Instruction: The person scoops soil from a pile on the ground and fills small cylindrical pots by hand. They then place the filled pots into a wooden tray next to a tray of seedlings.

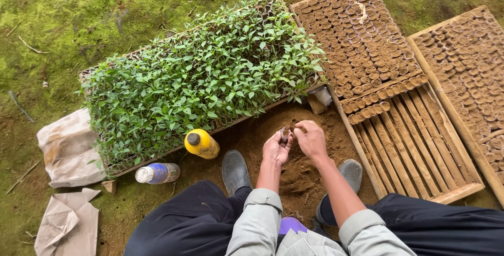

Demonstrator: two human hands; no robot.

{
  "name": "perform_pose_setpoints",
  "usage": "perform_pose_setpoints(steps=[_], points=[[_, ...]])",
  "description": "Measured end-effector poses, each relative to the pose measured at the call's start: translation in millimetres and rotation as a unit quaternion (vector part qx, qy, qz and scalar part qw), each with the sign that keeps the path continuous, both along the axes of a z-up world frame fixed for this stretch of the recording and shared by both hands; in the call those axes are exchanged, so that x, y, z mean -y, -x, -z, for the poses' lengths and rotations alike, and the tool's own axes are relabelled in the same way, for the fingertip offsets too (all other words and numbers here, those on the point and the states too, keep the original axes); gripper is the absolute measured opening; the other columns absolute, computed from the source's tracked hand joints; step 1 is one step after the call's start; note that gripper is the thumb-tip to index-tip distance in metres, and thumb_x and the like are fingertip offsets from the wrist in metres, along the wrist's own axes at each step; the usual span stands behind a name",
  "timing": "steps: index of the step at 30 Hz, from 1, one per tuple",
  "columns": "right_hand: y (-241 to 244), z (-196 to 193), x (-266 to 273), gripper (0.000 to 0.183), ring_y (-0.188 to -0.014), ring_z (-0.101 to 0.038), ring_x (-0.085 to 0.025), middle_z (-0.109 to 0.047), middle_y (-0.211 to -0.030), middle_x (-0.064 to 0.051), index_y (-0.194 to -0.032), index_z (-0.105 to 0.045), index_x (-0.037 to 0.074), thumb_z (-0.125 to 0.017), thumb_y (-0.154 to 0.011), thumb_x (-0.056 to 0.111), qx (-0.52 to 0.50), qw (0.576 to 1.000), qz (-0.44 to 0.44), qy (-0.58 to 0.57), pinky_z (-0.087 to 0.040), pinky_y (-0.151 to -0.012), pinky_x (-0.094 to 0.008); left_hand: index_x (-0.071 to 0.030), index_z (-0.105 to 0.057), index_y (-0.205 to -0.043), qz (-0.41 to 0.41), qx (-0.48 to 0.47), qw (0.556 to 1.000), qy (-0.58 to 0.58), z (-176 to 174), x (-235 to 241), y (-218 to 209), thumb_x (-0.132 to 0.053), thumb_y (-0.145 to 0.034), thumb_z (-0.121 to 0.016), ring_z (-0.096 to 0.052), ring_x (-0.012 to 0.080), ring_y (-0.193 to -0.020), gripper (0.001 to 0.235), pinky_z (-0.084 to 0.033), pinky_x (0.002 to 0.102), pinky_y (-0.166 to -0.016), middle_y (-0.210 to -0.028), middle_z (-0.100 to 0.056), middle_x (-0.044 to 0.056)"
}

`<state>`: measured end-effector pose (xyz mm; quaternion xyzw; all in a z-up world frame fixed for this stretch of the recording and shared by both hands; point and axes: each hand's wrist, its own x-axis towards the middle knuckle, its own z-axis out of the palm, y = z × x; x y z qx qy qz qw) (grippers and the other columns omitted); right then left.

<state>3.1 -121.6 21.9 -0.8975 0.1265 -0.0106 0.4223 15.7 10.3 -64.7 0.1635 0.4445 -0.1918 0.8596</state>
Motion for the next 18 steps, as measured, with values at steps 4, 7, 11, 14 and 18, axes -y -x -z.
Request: perform_pose_setpoints(steps=[4, 7, 11, 14, 18], points=[[-11.1, 71.2, 24.8, 0.032, -0.118, -0.067, -0.03, -0.071, -0.12, -0.007, -0.118, -0.075, 0.022, -0.072, -0.087, 0.031, -0.088, 0.993, 0.015, 0.077, -0.054, -0.101, -0.046, -0.002, -0.065, -0.095, 0.004, 0.004, 1.0, -0.001, -5.7, -5.2, -4.0, -0.01, -0.102, -0.06, -0.077, 0.0366, -0.086, 0.012, -0.068, 0.043, -0.073, -0.099, -0.073, 0.026], [-10.1, 94.9, 14.5, 0.049, -0.126, -0.062, -0.038, -0.065, -0.13, -0.017, -0.139, -0.063, 0.012, -0.067, -0.093, 0.029, -0.109, 0.988, -0.028, 0.109, -0.05, -0.106, -0.051, -0.002, -0.064, -0.097, 0.003, 0.005, 1.0, -0.006, -13.4, -8.5, -2.4, -0.012, -0.103, -0.059, -0.077, 0.0375, -0.087, 0.013, -0.069, 0.043, -0.074, -0.103, -0.074, 0.027], [-13.6, 124.5, 0.0, 0.048, -0.114, -0.064, -0.043, -0.06, -0.119, -0.021, -0.136, -0.057, 0.009, -0.069, -0.09, 0.016, -0.084, 0.97, -0.096, 0.208, -0.055, -0.1, -0.051, -0.003, -0.065, -0.1, 0.019, 0.009, 1.0, -0.011, -19.4, -10.8, -3.3, -0.014, -0.104, -0.058, -0.077, 0.0367, -0.088, 0.014, -0.069, 0.042, -0.074, -0.105, -0.074, 0.026], [-18.2, 119.4, -2.8, 0.03, -0.103, -0.067, -0.04, -0.063, -0.104, -0.017, -0.117, -0.064, 0.009, -0.066, -0.088, 0.01, -0.076, 0.973, -0.078, 0.205, -0.058, -0.093, -0.048, -0.004, -0.065, -0.101, 0.021, 0.014, 1.0, -0.015, -20.3, -14.0, -6.6, -0.015, -0.104, -0.058, -0.077, 0.0367, -0.089, 0.014, -0.069, 0.042, -0.074, -0.106, -0.074, 0.026], [-25.1, 136.7, 10.1, 0.017, -0.1, -0.072, -0.029, -0.076, -0.094, -0.004, -0.098, -0.08, 0.024, -0.078, -0.081, 0.023, -0.159, 0.981, 0.062, 0.091, -0.059, -0.09, -0.042, -0.006, -0.068, -0.102, 0.02, 0.022, 0.999, -0.021, -15.4, -11.1, -7.6, -0.016, -0.103, -0.06, -0.077, 0.035, -0.089, 0.013, -0.069, 0.041, -0.075, -0.106, -0.075, 0.024]])
